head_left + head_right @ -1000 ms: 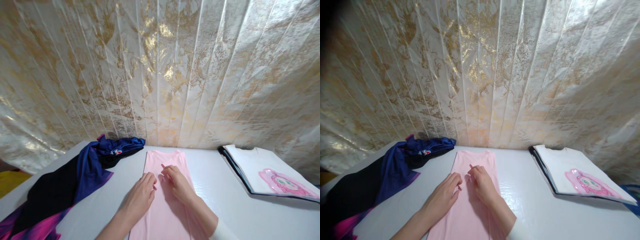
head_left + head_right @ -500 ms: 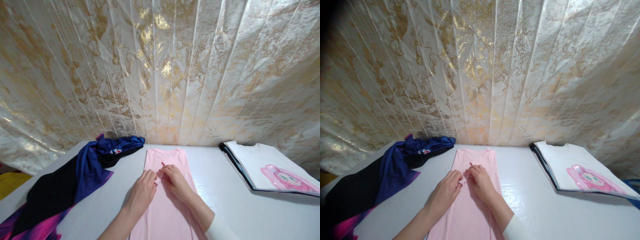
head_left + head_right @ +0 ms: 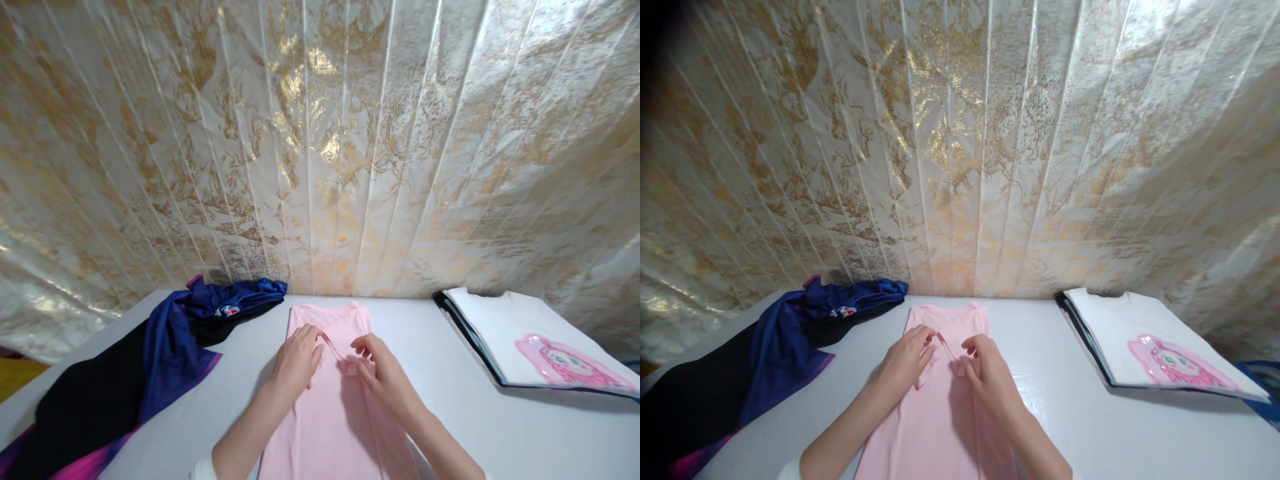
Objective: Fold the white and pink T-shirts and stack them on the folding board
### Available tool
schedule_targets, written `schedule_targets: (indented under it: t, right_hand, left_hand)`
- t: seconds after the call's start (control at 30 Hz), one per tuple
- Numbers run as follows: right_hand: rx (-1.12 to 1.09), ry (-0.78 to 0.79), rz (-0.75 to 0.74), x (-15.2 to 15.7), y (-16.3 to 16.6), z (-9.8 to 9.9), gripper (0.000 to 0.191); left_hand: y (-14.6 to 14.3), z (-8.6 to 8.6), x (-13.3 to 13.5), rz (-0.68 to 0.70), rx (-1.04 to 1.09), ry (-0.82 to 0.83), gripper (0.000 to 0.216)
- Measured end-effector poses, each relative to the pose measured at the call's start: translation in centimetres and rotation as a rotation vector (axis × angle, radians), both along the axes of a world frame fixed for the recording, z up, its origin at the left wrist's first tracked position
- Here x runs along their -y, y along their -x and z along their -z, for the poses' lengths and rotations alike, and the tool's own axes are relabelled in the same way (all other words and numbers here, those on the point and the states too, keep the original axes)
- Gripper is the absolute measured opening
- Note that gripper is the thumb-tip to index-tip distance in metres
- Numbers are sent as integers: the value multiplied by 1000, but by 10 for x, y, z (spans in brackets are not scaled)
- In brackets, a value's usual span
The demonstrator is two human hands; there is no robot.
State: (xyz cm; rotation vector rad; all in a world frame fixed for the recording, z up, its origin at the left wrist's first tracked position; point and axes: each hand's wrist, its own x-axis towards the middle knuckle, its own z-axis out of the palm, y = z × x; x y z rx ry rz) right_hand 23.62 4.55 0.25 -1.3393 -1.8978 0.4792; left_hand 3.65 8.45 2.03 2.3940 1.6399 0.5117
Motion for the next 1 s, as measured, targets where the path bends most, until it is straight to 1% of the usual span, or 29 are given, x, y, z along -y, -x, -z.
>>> schedule_targets:
  t: [0.1, 0.17, 0.23, 0.33, 0.47, 0.53, 0.7, 0.87, 1.0]
  right_hand:
    - [196, -38, 4, 13, 3, 9, 20]
    - [266, -67, 31, 15, 5, 16, 19]
    - [280, -96, 40, 13, 5, 23, 20]
    - [252, -120, 26, 10, 2, 26, 22]
    - [225, -153, 55, 11, 5, 25, 12]
    - [236, -156, 55, 12, 8, 24, 11]
    - [181, -92, 35, 14, 8, 25, 20]
    - [158, -9, 67, 16, 5, 26, 29]
    - [186, 56, 67, 20, 10, 20, 28]
  left_hand:
    - [-17, 7, -25, -83, -6, -3, 11]
    - [-25, 12, -33, -115, -10, -6, 7]
    - [-30, 15, -37, -130, -5, -11, 4]
    - [-33, 17, -36, -158, 12, -3, 9]
    - [-33, 15, -35, -205, 25, 45, 8]
    - [-33, 12, -34, -208, 27, 65, 7]
    - [-33, 9, -35, -207, 36, 90, 8]
    - [-31, 13, -38, -213, 23, 96, 11]
    - [-28, 14, -36, -195, 7, 64, 13]
